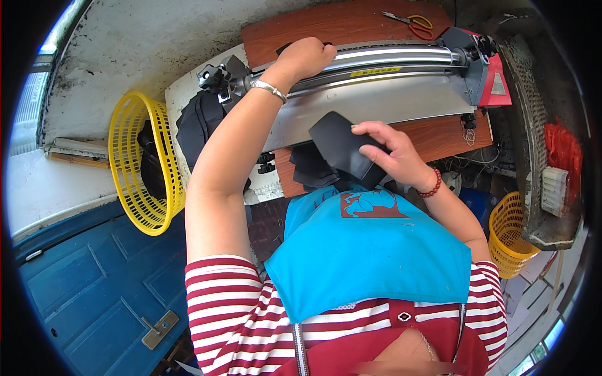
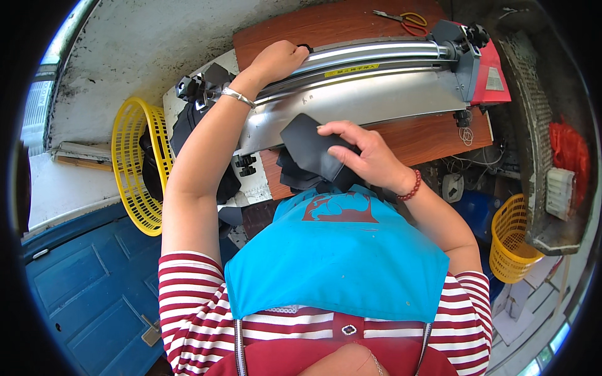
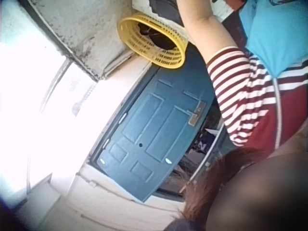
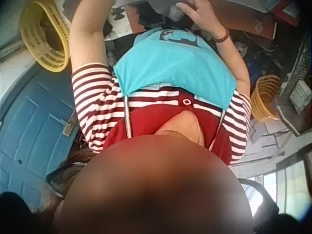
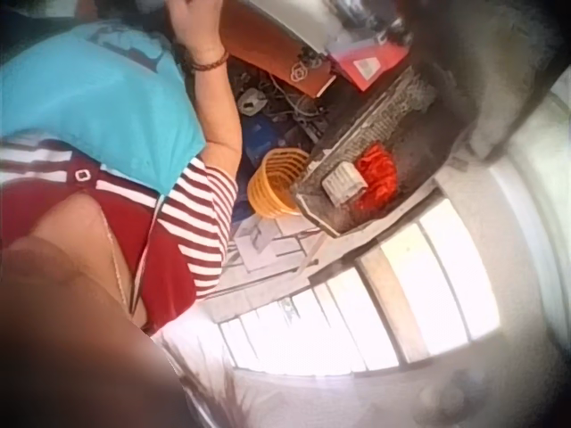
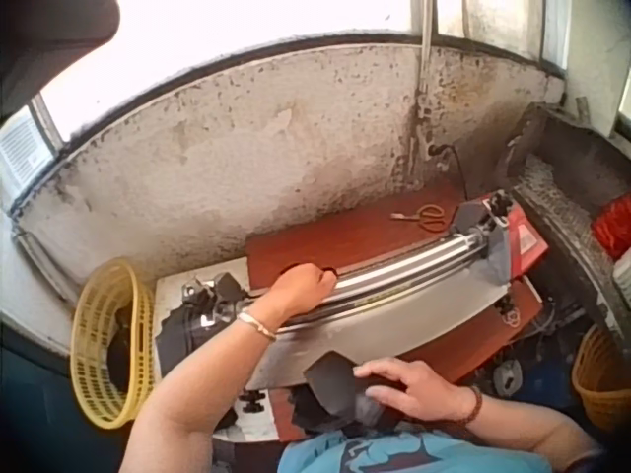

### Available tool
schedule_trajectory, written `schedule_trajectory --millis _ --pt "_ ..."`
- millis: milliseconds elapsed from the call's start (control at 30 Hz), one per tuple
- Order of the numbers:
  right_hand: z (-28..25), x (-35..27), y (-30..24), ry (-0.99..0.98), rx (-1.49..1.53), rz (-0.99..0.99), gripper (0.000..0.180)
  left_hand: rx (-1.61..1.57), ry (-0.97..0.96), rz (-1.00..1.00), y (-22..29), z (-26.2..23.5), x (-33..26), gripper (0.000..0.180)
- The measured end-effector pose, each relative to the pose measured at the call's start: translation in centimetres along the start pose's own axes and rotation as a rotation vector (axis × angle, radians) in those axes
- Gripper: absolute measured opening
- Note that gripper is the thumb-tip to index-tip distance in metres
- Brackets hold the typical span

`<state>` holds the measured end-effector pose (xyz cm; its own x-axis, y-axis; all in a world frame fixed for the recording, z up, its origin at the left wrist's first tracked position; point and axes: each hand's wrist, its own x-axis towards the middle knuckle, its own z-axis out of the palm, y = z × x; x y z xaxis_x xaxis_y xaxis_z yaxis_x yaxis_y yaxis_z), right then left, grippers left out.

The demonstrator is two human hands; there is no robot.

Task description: The person is applying glue or a coating to shoe material components using a roller machine.

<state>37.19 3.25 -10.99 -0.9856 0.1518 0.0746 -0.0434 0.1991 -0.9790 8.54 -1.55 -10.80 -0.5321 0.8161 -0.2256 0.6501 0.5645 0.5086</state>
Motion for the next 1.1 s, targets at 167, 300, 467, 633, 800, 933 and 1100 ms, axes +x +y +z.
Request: schedule_trajectory --millis 167,300,467,633,800,933,1100 --pt "-2.3 2.3 1.6 0.148 -0.076 0.257 0.021 0.080 -0.076 0.043 0.2 -0.7 0.1 0.057" --pt "-3.2 5.9 3.4 0.173 -0.220 0.216 0.022 0.065 -0.097 0.012 0.0 -0.1 0.9 0.067" --pt "-3.9 6.8 2.7 0.223 -0.706 0.159 0.014 -0.031 -0.122 -0.030 -0.7 0.4 3.2 0.057" --pt "-3.2 4.0 2.0 0.346 -1.082 0.019 0.008 -0.262 0.115 -0.090 -2.4 -0.5 5.8 0.027" --pt "2.1 -0.3 6.7 0.037 -0.646 -0.190 0.011 -0.636 0.167 -0.173 0.6 -6.8 5.5 0.018" --pt "6.5 0.1 15.0 0.015 -0.915 -0.011 0.033 -0.614 0.238 -0.131 2.3 -10.6 3.9 0.014" --pt "8.0 2.8 15.5 -0.075 -0.976 -0.078 0.041 -0.625 0.373 -0.060 1.5 -14.6 1.4 0.017"
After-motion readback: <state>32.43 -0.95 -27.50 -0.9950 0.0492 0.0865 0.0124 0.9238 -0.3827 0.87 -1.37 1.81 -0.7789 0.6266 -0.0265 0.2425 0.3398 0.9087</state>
